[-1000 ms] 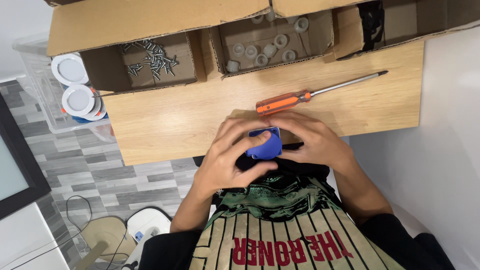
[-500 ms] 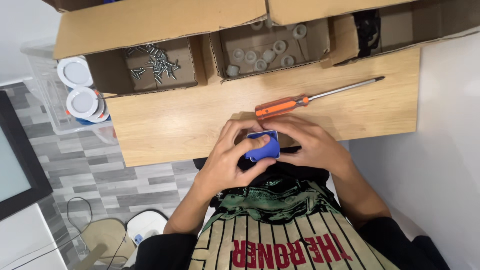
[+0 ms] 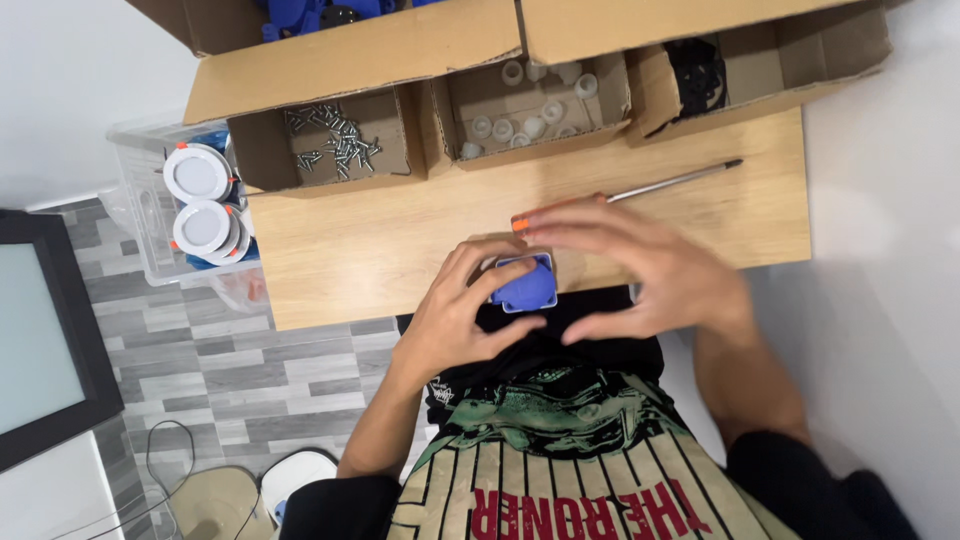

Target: The person assembles a blue electrical socket by inserting a white plastic insert and securing it with screws. They use a screwdriver to tighten the screws into the socket, then place the completed assembly into a plastic bin. The process is repeated with another socket.

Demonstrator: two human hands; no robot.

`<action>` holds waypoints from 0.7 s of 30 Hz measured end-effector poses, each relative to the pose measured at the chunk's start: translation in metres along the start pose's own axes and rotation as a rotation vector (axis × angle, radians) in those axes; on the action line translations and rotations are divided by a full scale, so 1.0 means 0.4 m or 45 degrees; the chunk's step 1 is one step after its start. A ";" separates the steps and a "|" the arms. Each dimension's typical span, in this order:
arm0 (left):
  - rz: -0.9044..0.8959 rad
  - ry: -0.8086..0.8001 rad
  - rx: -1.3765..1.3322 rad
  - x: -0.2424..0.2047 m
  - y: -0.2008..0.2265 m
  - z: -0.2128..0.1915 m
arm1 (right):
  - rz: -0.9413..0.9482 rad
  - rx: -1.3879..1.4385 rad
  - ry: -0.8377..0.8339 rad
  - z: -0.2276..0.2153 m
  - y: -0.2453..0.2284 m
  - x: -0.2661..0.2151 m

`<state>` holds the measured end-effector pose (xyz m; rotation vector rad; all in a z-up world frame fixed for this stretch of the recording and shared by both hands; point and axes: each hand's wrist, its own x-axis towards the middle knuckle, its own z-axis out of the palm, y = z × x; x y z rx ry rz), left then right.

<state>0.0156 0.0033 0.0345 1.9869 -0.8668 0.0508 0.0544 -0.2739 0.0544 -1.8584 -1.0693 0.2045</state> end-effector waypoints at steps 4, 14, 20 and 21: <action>-0.002 0.009 -0.017 -0.008 0.006 0.005 | -0.017 -0.380 0.063 -0.101 -0.061 0.136; -0.007 0.138 -0.018 -0.042 -0.009 0.024 | 0.876 -0.665 -0.303 -0.088 0.058 0.385; -0.056 0.206 0.084 -0.071 -0.020 -0.008 | 1.167 -0.667 -0.481 -0.102 0.034 0.442; -0.071 0.208 0.101 -0.075 -0.023 -0.011 | 1.227 -0.658 -0.498 -0.104 0.034 0.447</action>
